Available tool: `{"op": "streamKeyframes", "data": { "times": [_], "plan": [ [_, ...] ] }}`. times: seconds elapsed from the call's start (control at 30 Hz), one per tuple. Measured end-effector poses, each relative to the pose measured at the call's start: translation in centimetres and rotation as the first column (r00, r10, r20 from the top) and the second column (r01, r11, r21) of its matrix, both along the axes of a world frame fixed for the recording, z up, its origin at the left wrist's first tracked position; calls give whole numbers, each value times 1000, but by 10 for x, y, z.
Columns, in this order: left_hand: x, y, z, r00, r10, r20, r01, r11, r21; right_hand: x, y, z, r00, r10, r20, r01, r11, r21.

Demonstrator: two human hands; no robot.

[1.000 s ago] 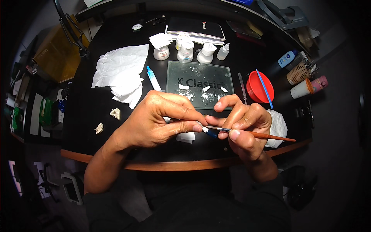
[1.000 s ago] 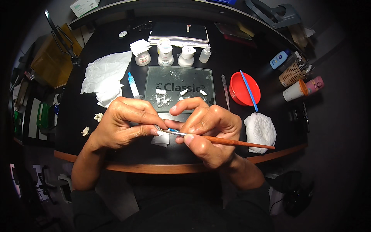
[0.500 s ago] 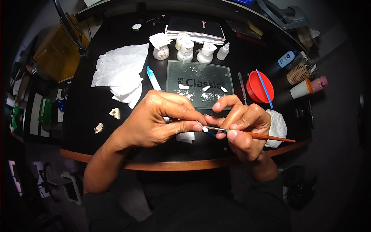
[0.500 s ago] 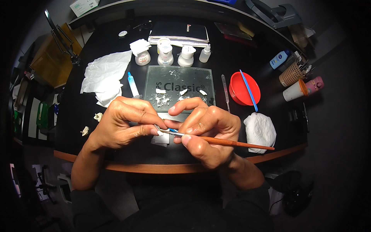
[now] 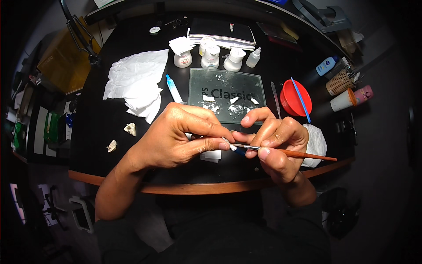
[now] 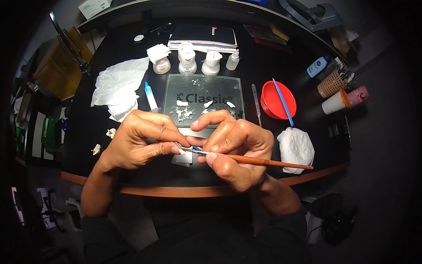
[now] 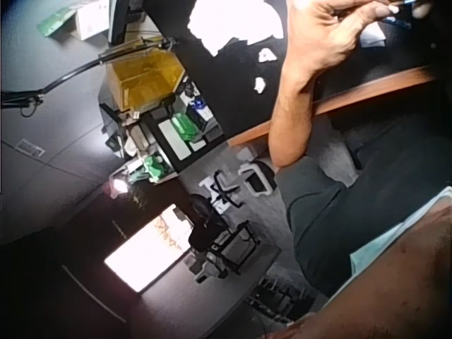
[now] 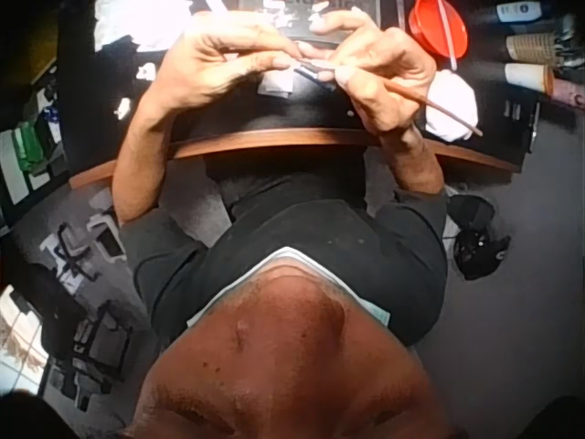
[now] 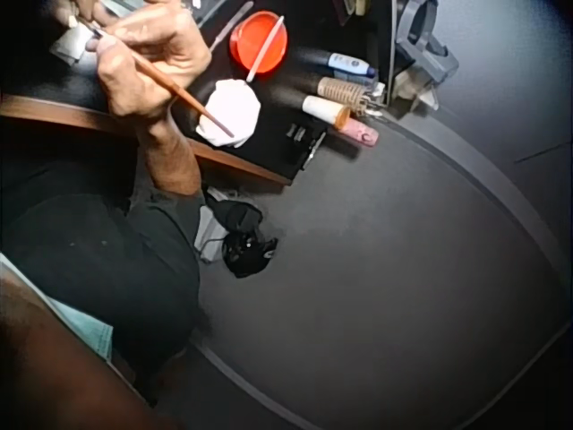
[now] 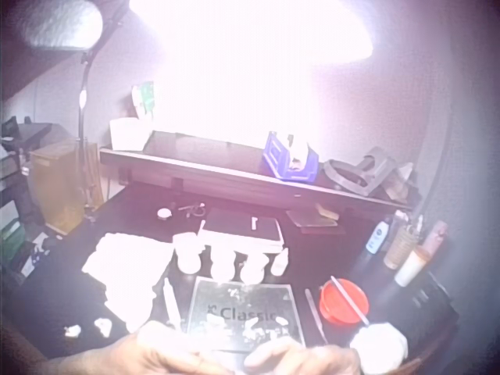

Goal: The person applies a white substance to a small nail-shaped object using a fine brush. They repeatedly dip the brush into a red container and apply the substance to the object, occasionally wiping the brush on a tissue.

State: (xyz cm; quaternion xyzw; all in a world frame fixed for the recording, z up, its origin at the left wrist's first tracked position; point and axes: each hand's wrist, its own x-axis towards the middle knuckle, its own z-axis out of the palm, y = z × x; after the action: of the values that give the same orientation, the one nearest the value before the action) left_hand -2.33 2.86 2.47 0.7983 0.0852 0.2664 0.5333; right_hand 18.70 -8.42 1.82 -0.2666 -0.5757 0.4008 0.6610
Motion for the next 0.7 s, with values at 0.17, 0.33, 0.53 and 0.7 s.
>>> {"op": "streamKeyframes", "data": {
  "times": [0.17,0.33,0.53,0.7],
  "plan": [
    [-1,-1,0,1000,12,-1,-12,1000,-12,1,1,-4,1000,12,17,-12,1000,25],
    [0,0,0,1000,8,25,-8,1000,2,2,1,-3,999,35,-29,-34,999,18],
    [2,-4,2,999,45,11,-44,998,-53,1,2,-4,997,-3,-71,6,999,49],
    [3,-9,-1,996,83,20,-81,992,-98,0,1,-5,999,-47,-27,50,993,110]
  ]
}}
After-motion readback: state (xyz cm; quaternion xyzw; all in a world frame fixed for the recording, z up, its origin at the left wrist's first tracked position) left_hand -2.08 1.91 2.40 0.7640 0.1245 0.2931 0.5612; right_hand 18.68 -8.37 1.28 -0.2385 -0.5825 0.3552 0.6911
